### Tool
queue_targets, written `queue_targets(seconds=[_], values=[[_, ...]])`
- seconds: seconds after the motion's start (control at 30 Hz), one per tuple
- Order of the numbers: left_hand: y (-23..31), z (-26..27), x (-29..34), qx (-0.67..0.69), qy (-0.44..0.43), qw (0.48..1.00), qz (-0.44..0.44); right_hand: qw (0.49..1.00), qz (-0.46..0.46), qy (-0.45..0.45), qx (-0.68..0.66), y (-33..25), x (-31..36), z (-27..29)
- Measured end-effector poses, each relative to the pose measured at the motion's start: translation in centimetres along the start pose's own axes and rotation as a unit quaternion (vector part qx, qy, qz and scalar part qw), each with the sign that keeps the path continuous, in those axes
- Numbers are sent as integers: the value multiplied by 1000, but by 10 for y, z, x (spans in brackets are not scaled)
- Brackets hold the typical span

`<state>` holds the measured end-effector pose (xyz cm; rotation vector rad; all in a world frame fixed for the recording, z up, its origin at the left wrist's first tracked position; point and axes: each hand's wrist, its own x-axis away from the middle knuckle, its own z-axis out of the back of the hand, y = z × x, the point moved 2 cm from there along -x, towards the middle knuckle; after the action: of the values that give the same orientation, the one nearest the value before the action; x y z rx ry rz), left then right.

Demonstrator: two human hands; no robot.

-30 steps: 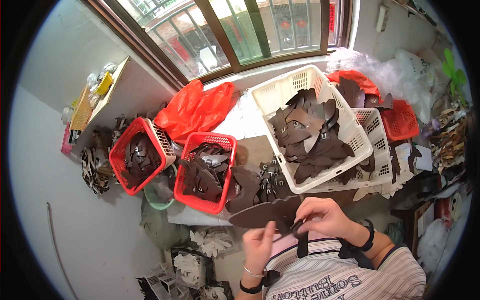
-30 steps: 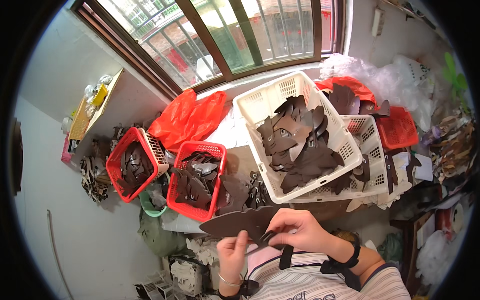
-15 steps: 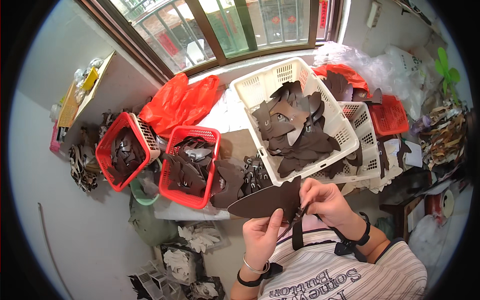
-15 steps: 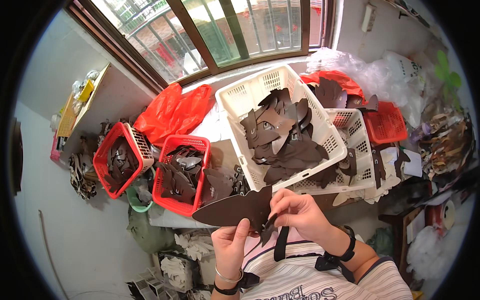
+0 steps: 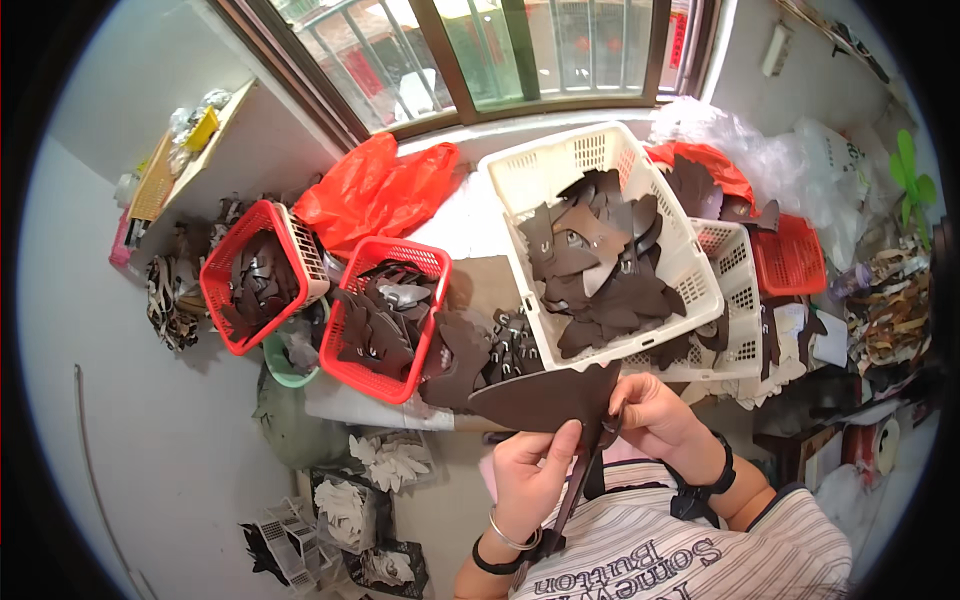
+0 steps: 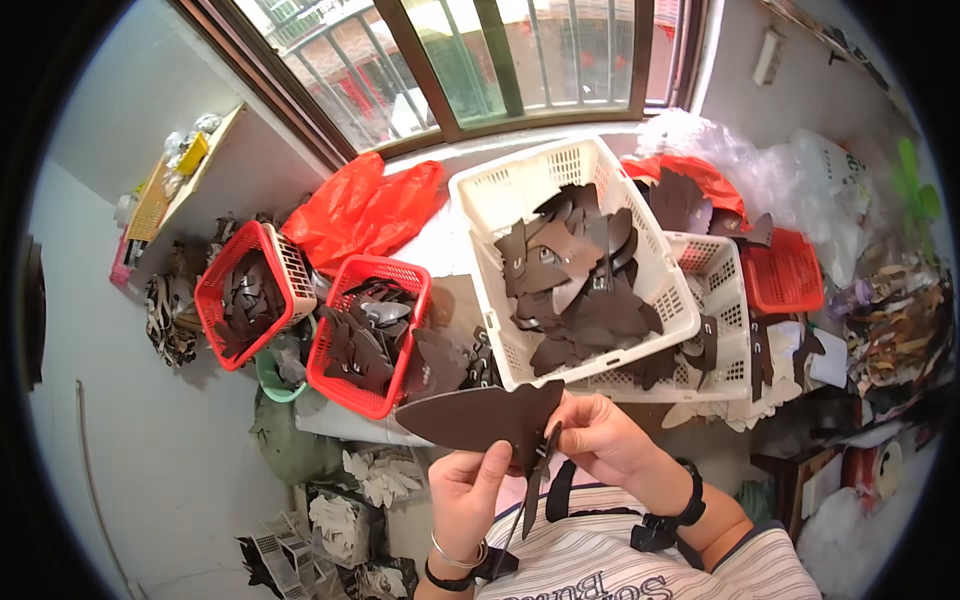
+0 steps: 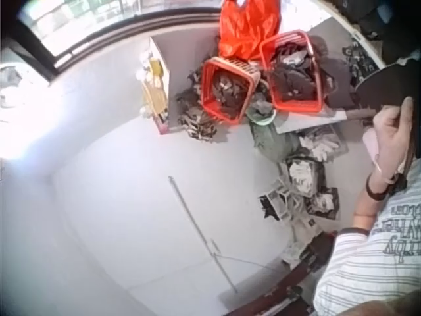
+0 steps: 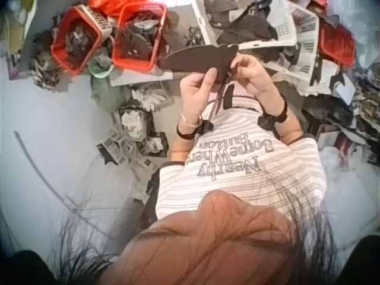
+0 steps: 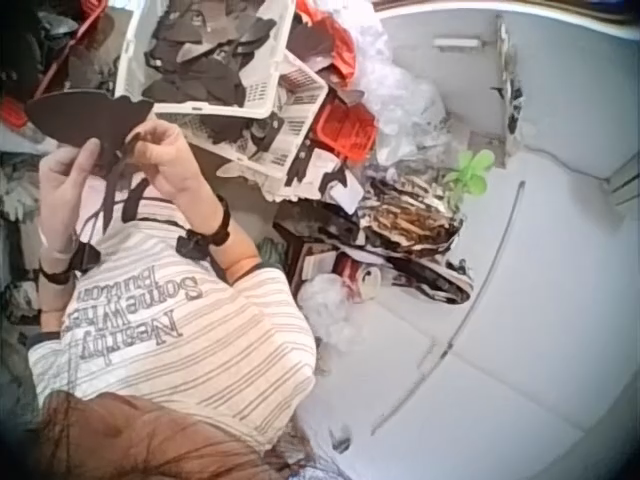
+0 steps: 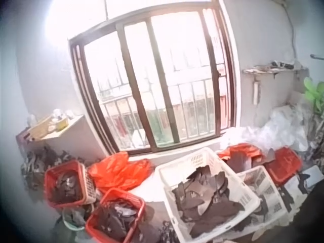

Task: Inspecting and sorting brown leather shoe upper components into various plastic baskets.

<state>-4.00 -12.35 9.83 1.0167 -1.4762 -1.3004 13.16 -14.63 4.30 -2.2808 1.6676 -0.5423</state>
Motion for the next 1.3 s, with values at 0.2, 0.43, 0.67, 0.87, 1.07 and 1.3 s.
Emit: queue_targets(seconds=[0.2,0.43,0.67,0.87,1.07,1.3], values=[[6,-4,-8,-72,-46,996,-32,998,47,6,-40,1,-3,1],[8,-9,-14,-12,-24,999,-20,992,126,10,24,-4,-13,-9],[21,14,-24,-131,-58,985,-96,965,150,17,215,-18,-24,-27],[30,15,-29,-179,-76,974,-117,883,196,16,425,-31,-23,-39],[47,8,-36,-329,-89,898,-278,858,297,28,419,-19,-27,-38],[44,14,-45,-217,-139,944,-206,796,294,5,530,-31,-14,-48]])
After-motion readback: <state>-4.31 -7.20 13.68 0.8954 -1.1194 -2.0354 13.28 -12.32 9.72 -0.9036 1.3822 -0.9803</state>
